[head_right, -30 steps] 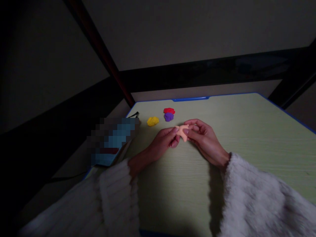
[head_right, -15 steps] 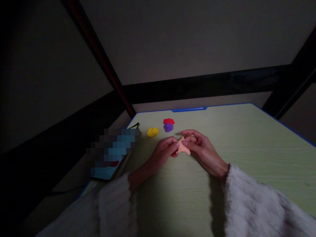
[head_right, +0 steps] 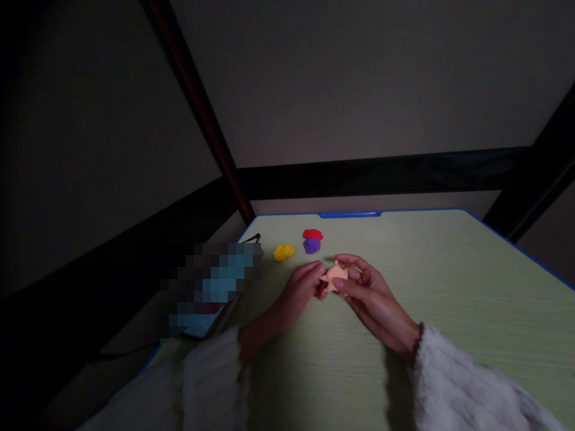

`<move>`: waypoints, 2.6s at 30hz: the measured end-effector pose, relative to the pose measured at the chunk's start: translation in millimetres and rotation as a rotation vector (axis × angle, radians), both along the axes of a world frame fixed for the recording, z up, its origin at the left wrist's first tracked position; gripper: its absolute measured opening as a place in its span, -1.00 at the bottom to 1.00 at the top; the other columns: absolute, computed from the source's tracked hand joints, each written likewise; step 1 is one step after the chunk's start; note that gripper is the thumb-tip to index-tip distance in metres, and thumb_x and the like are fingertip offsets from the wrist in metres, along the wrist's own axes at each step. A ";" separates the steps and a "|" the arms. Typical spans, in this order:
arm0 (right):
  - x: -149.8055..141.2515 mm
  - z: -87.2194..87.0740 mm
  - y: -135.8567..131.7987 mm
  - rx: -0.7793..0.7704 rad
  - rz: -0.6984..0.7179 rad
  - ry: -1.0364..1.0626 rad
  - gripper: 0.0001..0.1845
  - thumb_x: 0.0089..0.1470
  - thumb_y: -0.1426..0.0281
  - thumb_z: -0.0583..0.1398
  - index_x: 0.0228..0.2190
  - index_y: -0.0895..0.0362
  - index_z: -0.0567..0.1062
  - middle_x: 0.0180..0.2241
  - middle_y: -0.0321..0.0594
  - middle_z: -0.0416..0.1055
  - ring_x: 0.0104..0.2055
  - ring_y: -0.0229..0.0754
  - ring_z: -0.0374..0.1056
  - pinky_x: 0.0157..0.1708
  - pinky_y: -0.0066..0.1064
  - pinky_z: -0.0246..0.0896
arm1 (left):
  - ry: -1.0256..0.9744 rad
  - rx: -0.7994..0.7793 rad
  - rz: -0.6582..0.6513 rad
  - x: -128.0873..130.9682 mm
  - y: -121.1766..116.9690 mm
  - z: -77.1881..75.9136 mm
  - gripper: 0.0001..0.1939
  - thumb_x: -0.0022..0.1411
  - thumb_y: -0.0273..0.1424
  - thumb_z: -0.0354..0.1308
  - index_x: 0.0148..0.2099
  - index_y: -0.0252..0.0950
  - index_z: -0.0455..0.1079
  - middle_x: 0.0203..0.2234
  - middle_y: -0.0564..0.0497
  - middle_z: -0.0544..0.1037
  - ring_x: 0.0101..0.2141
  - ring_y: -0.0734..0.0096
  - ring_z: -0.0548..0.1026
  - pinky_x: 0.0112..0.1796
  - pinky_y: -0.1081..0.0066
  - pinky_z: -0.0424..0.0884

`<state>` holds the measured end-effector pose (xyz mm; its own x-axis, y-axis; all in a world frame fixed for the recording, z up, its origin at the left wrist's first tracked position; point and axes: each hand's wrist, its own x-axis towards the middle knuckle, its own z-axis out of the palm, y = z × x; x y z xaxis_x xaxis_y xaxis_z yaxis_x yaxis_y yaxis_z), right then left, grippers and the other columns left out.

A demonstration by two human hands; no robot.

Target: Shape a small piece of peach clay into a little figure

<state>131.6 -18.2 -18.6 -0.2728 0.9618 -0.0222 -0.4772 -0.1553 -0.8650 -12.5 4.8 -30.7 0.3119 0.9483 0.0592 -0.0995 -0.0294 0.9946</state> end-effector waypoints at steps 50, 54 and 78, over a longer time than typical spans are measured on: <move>2.9 5.4 1.6 -0.044 -0.027 0.043 -0.75 -0.18 0.41 0.34 -0.37 0.05 0.47 -0.37 -0.33 0.50 -0.32 -0.29 0.41 -0.24 -0.45 0.28 | -0.074 -0.040 -0.171 -3.2 1.3 -4.4 -0.65 0.09 -0.13 0.07 -0.50 -0.35 0.24 -0.65 0.12 0.19 -0.60 0.60 0.13 -0.52 0.45 0.03; 3.4 6.8 1.8 0.015 -0.043 -0.003 -0.70 -0.24 0.43 0.37 -0.37 0.03 0.46 -0.40 -0.36 0.51 -0.31 -0.26 0.41 -0.20 -0.39 0.24 | 0.003 0.042 -0.062 -7.0 6.3 -7.7 -0.63 0.12 -0.12 0.01 -0.51 -0.35 0.27 -0.65 0.11 0.23 -0.58 0.57 0.17 -0.50 0.44 0.06; 2.8 6.6 0.7 0.046 -0.005 -0.087 -0.66 -0.17 0.40 0.35 -0.31 0.10 0.38 -0.41 -0.30 0.52 -0.42 -0.32 0.39 -0.40 -0.49 0.17 | 0.020 0.068 -0.194 -6.7 -0.9 1.6 -0.70 0.15 -0.24 0.04 -0.50 -0.36 0.33 -0.65 0.12 0.25 -0.58 0.60 0.15 -0.49 0.48 0.07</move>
